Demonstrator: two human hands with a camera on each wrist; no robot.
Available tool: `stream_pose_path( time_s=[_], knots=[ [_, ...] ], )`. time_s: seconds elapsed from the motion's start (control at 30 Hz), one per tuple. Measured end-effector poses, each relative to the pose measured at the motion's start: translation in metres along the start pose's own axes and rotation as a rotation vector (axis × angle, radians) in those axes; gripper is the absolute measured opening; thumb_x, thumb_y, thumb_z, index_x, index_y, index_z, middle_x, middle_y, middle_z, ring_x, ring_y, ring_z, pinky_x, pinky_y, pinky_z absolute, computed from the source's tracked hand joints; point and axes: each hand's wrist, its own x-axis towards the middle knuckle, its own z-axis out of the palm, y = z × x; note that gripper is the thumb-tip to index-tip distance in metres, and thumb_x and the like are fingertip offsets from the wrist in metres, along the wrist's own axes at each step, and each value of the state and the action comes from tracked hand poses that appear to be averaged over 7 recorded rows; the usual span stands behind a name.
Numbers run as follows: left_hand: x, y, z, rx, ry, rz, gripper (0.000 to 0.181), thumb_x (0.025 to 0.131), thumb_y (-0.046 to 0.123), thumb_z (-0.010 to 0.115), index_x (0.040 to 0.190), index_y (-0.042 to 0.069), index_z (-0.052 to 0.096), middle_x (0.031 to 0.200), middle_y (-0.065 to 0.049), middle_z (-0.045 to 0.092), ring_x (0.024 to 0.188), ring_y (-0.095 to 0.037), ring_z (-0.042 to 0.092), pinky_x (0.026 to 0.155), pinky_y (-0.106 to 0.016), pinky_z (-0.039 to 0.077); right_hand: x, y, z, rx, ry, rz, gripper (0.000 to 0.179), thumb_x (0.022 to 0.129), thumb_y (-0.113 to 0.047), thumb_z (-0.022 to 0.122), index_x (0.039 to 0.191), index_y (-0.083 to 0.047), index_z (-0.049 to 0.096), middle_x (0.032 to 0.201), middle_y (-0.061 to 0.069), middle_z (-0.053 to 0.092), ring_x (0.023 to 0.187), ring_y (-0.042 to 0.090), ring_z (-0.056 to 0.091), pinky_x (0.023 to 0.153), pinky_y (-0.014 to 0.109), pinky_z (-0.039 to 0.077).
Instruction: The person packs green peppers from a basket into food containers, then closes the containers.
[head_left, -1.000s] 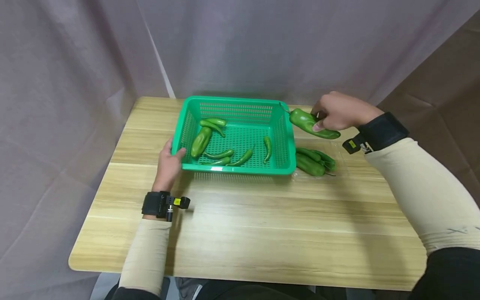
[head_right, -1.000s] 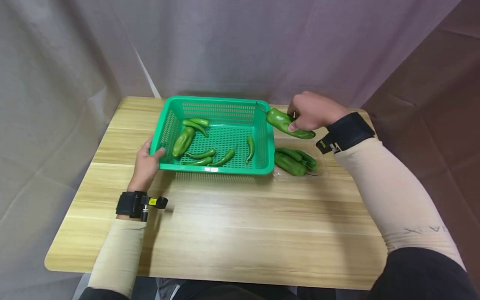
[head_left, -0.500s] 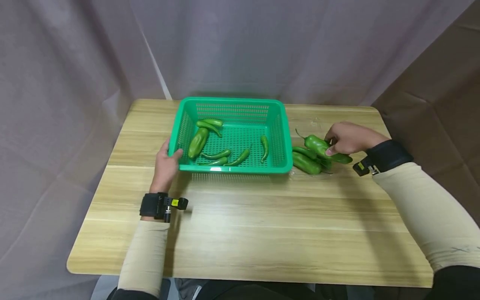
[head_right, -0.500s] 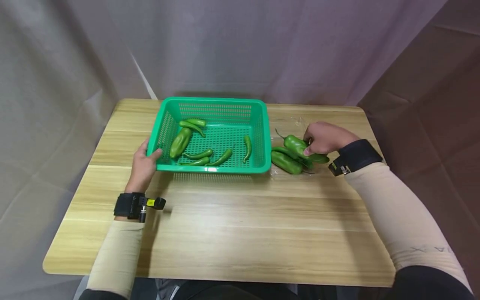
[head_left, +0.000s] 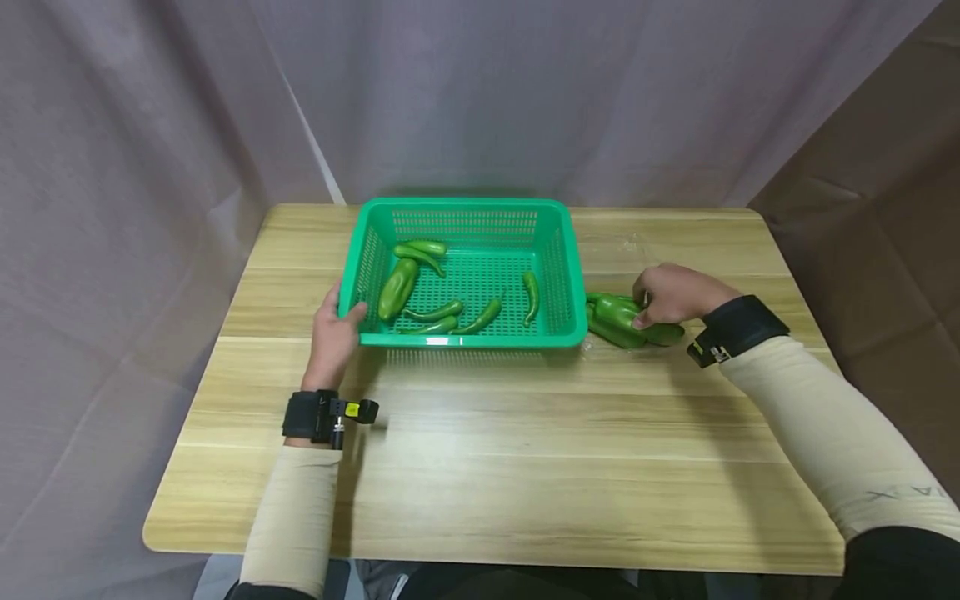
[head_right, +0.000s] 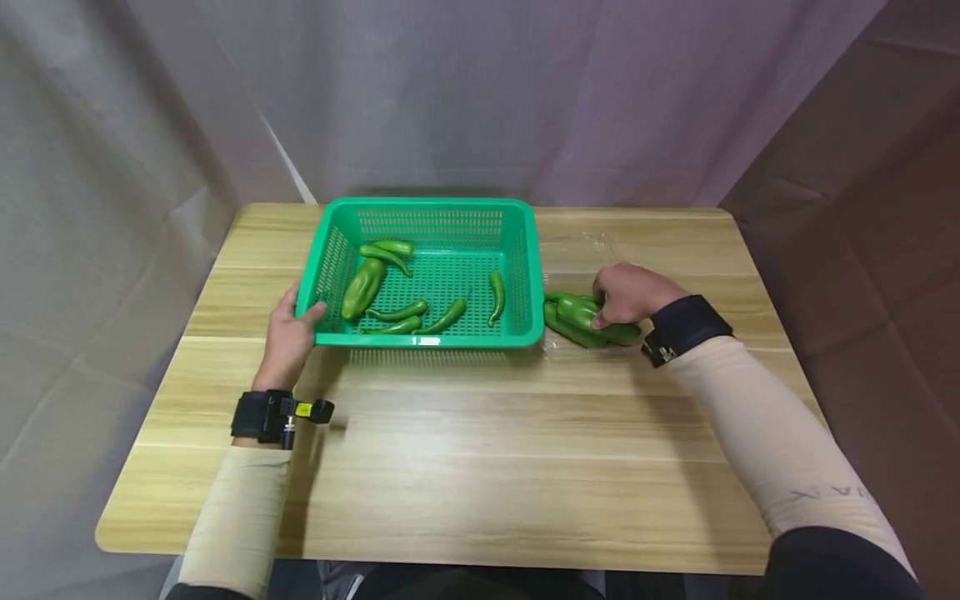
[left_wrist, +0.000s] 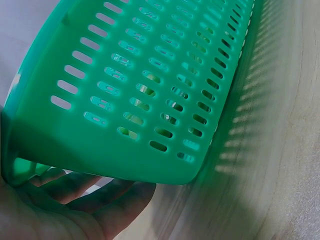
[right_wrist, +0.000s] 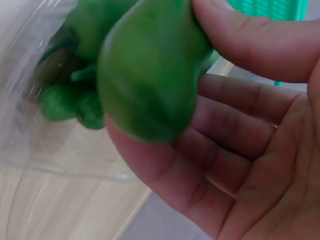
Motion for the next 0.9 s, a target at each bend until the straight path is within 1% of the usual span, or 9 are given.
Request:
stream_pose_path(
  time_s=[0.2, 0.3, 0.4, 0.57, 0.67, 0.9],
  knots=[
    [-0.0009, 0.0008, -0.0002, 0.006, 0.008, 0.011, 0.063, 0.109, 0.012, 0.048, 0.167, 0.015, 0.023, 0.165, -0.016, 0.041, 0.15, -0.032, 0.043, 0.127, -0.047, 0.038, -0.0005, 0.004, 0.0046, 0.003, -0.002, 0.035, 0.03, 0.084, -0.019, 0.082, 0.098, 0.007, 0.076, 0.088, 0.013, 0.076, 0.075, 0.022, 0.064, 0.068, 0.04, 0.056],
    [-0.001, 0.0006, 0.0, 0.003, 0.01, 0.008, 0.064, 0.108, 0.012, 0.049, 0.167, 0.015, 0.024, 0.165, -0.016, 0.042, 0.149, -0.032, 0.044, 0.126, -0.047, 0.039, -0.0019, 0.0038, 0.0059, -0.001, -0.001, 0.05, 0.03, 0.085, -0.019, 0.081, 0.099, 0.007, 0.076, 0.088, 0.012, 0.076, 0.072, 0.02, 0.061, 0.067, 0.038, 0.054],
    [-0.0009, -0.0001, 0.0002, 0.001, 0.01, 0.002, 0.063, 0.108, 0.012, 0.049, 0.167, 0.015, 0.025, 0.164, -0.016, 0.042, 0.149, -0.032, 0.045, 0.126, -0.047, 0.039, -0.0037, 0.0026, 0.0054, -0.01, 0.004, 0.066, 0.032, 0.085, -0.019, 0.08, 0.102, 0.009, 0.076, 0.091, 0.015, 0.077, 0.073, 0.022, 0.062, 0.068, 0.04, 0.056],
    [-0.0004, -0.0005, 0.0, -0.003, 0.005, -0.005, 0.062, 0.109, 0.014, 0.049, 0.167, 0.016, 0.026, 0.164, -0.016, 0.043, 0.148, -0.032, 0.045, 0.125, -0.048, 0.04, -0.0055, 0.0009, 0.0028, -0.034, 0.018, 0.087, 0.034, 0.086, -0.021, 0.081, 0.104, 0.007, 0.076, 0.099, 0.021, 0.077, 0.082, 0.028, 0.07, 0.073, 0.047, 0.059],
    [-0.0002, -0.0008, -0.0007, 0.001, 0.008, -0.007, 0.062, 0.109, 0.015, 0.048, 0.167, 0.017, 0.026, 0.164, -0.016, 0.042, 0.148, -0.032, 0.046, 0.124, -0.048, 0.041, -0.0054, 0.0006, 0.0024, -0.044, 0.031, 0.089, 0.032, 0.086, -0.022, 0.081, 0.103, 0.005, 0.076, 0.1, 0.021, 0.077, 0.086, 0.032, 0.072, 0.075, 0.05, 0.06],
    [-0.0002, -0.0015, -0.0008, -0.003, -0.001, -0.011, 0.061, 0.109, 0.014, 0.048, 0.166, 0.017, 0.026, 0.164, -0.016, 0.042, 0.148, -0.032, 0.046, 0.124, -0.048, 0.041, -0.0071, -0.0002, 0.0033, -0.06, 0.058, 0.119, 0.034, 0.087, -0.024, 0.082, 0.105, 0.005, 0.077, 0.101, 0.021, 0.077, 0.089, 0.033, 0.072, 0.077, 0.053, 0.06]
  ],
)
